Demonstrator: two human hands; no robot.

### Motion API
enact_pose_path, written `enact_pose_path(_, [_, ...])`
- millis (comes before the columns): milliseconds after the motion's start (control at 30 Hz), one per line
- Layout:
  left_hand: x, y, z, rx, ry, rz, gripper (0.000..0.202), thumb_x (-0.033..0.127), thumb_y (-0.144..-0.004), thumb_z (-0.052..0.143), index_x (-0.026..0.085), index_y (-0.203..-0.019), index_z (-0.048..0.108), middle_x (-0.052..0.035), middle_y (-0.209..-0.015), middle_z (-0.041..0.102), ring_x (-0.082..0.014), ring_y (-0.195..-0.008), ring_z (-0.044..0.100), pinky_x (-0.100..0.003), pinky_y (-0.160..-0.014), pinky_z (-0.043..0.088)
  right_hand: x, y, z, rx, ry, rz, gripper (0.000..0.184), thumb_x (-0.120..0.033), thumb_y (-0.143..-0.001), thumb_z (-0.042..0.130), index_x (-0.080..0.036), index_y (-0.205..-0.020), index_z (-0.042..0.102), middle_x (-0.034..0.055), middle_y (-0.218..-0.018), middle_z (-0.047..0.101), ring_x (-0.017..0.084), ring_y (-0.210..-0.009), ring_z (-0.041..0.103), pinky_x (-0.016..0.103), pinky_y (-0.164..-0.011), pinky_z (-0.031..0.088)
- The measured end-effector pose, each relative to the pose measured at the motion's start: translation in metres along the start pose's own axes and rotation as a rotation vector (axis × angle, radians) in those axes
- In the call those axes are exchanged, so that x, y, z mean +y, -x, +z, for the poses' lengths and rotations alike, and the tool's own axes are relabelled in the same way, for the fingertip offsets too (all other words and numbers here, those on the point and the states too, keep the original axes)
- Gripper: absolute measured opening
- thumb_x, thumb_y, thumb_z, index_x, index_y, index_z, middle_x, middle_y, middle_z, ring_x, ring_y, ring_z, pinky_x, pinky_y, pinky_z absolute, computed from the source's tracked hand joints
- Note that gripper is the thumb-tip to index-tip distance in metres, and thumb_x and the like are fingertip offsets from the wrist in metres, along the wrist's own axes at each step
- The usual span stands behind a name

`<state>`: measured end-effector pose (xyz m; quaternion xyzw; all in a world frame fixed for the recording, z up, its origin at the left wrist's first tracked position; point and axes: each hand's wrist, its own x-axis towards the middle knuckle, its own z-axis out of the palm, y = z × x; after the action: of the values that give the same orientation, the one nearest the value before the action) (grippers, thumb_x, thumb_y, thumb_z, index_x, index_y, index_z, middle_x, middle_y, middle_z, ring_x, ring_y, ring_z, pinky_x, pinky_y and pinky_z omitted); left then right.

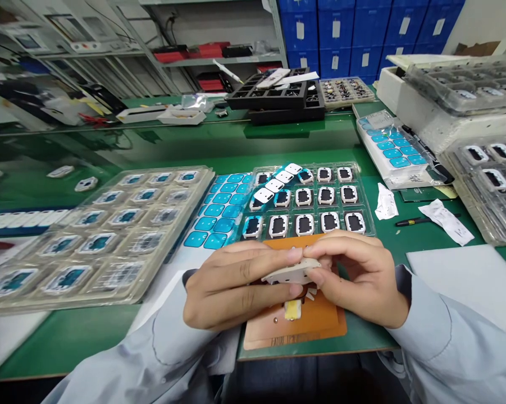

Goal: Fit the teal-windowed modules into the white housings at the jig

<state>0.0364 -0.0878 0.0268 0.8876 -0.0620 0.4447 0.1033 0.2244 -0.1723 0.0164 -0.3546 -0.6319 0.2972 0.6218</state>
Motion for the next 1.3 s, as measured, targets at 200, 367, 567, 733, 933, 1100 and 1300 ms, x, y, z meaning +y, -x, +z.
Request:
enact_pose_path(200, [0.0031,0.0014,-0.0028,-0.051,-0.038,-0.02,0.011,0.014,-0.091,0.061,0.011,-0.097,0.07,-0.0195,-0.12,0.069,-0.0153,-0.105,0.069,-0.024,-0.071,0.055,0.0007,0.0005,0.0,-0.007,-0.006,0.005,0.028,-0.006,-0.082,0.068,-0.025,-0.102,0.072,0.0003,-0.078,0.066,0.012,-0.062,0.057,0.023,-0.054,0.049])
enact_pose_path(367, [0.0046,0.0008,-0.005,-0.067,-0.041,-0.019,0.011,0.013,-0.09,0.062,0.01,-0.097,0.07,-0.0189,-0.119,0.069,-0.0146,-0.111,0.067,-0.023,-0.075,0.056,0.0,-0.0007,0.0,-0.011,-0.004,0.006,0.026,-0.007,-0.081,0.067,-0.024,-0.1,0.072,-0.0002,-0.074,0.065,0.012,-0.062,0.056,0.024,-0.056,0.049])
enact_pose_path(567, [0.0066,0.0004,-0.0071,-0.091,-0.038,-0.032,0.012,0.012,-0.089,0.063,0.01,-0.099,0.07,-0.0176,-0.12,0.069,-0.0153,-0.117,0.064,-0.024,-0.079,0.057,0.0,-0.0005,-0.0017,-0.028,0.015,0.002,0.025,-0.007,-0.082,0.067,-0.025,-0.1,0.071,-0.0006,-0.074,0.064,0.012,-0.064,0.055,0.024,-0.058,0.047])
enact_pose_path(733, [0.0074,-0.0017,-0.0077,-0.103,-0.026,-0.039,0.013,0.012,-0.089,0.064,0.01,-0.1,0.069,-0.0173,-0.119,0.069,-0.0149,-0.116,0.065,-0.023,-0.081,0.057,0.0008,0.0001,-0.002,-0.033,0.028,-0.008,0.023,-0.009,-0.083,0.067,-0.024,-0.099,0.071,0.0001,-0.075,0.064,0.013,-0.068,0.057,0.024,-0.06,0.048])
enact_pose_path(933, [0.0052,-0.0011,-0.0062,-0.079,-0.029,-0.025,0.011,0.013,-0.091,0.061,0.01,-0.099,0.069,-0.0172,-0.119,0.069,-0.0154,-0.112,0.067,-0.023,-0.078,0.057,0.0007,-0.0003,-0.0013,-0.029,0.04,-0.026,0.023,-0.008,-0.082,0.068,-0.024,-0.099,0.071,0.0007,-0.074,0.064,0.013,-0.067,0.058,0.025,-0.06,0.049])
enact_pose_path(1100, [0.0055,-0.0009,-0.0058,-0.077,-0.022,-0.032,0.012,0.012,-0.09,0.062,0.01,-0.101,0.068,-0.0179,-0.121,0.069,-0.0154,-0.113,0.067,-0.023,-0.079,0.057,0.0,-0.0004,-0.0021,-0.038,0.032,-0.03,0.025,-0.008,-0.082,0.067,-0.024,-0.102,0.071,0.0012,-0.076,0.065,0.013,-0.065,0.058,0.026,-0.06,0.051])
enact_pose_path(1300, [0.0066,-0.002,-0.0078,-0.094,-0.02,-0.034,0.014,0.011,-0.088,0.064,0.009,-0.101,0.068,-0.018,-0.12,0.069,-0.0156,-0.113,0.066,-0.024,-0.078,0.057,0.0001,-0.0009,-0.0026,-0.03,0.05,-0.032,0.023,-0.009,-0.083,0.067,-0.024,-0.1,0.071,0.0012,-0.076,0.065,0.014,-0.067,0.058,0.025,-0.059,0.05])
